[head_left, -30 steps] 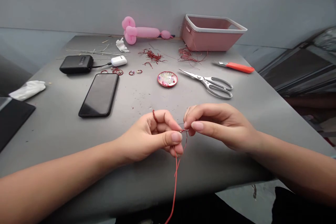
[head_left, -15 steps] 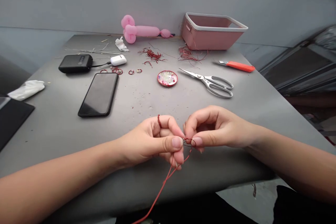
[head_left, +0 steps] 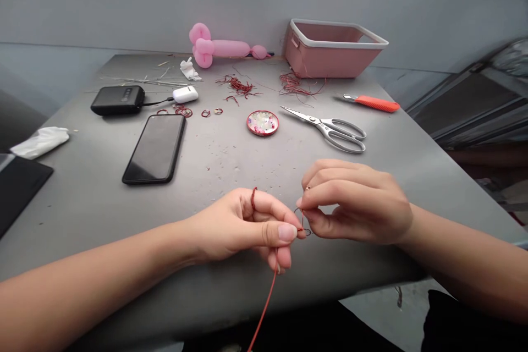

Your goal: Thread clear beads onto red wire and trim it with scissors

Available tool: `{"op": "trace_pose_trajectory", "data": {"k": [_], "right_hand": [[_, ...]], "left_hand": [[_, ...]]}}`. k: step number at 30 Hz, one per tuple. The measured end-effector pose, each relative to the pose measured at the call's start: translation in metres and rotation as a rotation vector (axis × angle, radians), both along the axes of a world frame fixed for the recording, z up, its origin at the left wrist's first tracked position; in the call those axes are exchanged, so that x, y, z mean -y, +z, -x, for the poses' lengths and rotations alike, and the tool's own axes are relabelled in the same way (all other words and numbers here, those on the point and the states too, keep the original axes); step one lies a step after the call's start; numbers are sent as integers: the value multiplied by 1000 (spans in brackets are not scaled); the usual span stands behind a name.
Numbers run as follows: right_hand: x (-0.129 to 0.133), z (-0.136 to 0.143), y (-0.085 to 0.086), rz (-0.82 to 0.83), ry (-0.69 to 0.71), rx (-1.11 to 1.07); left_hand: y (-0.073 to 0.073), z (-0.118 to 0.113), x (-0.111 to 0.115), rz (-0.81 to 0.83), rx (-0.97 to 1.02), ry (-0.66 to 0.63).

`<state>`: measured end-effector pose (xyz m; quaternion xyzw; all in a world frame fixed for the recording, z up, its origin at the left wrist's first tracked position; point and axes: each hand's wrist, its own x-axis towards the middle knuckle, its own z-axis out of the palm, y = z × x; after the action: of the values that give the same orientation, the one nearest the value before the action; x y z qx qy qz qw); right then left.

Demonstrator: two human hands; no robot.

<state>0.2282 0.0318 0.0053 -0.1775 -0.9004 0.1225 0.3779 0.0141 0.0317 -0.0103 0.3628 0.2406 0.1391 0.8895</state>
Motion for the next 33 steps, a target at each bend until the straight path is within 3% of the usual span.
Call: {"op": "trace_pose_trajectory", "data": {"k": [5, 9, 12, 15, 17, 20, 22, 25, 28, 33], "right_hand": [[0, -2, -1, -241, -58, 12], [-3, -8, -2, -183, -279, -108], [-1, -7, 0, 35, -394, -275], [8, -3, 4, 254, -258, -227], [14, 1, 6, 355, -153, -131], [18, 5, 5, 384, -100, -86], [19, 6, 3, 314, -98, -87], [18, 4, 3, 104, -101, -78], [18, -2, 9, -131, -68, 4], [17, -10, 25, -404, -29, 226]], "left_hand": [[6, -3, 4, -39, -79, -44], [12, -5, 12, -181, -93, -4], [16, -4, 16, -531, -133, 181], [16, -1, 16, -1042, -215, 364], [13, 0, 15, -1351, -279, 412], [8, 0, 14, -1541, -334, 419], [8, 0, 13, -1435, -369, 402], [12, -1, 11, -1048, -390, 383], [17, -3, 11, -677, -286, 365], [22, -5, 12, -336, -137, 301]]}}
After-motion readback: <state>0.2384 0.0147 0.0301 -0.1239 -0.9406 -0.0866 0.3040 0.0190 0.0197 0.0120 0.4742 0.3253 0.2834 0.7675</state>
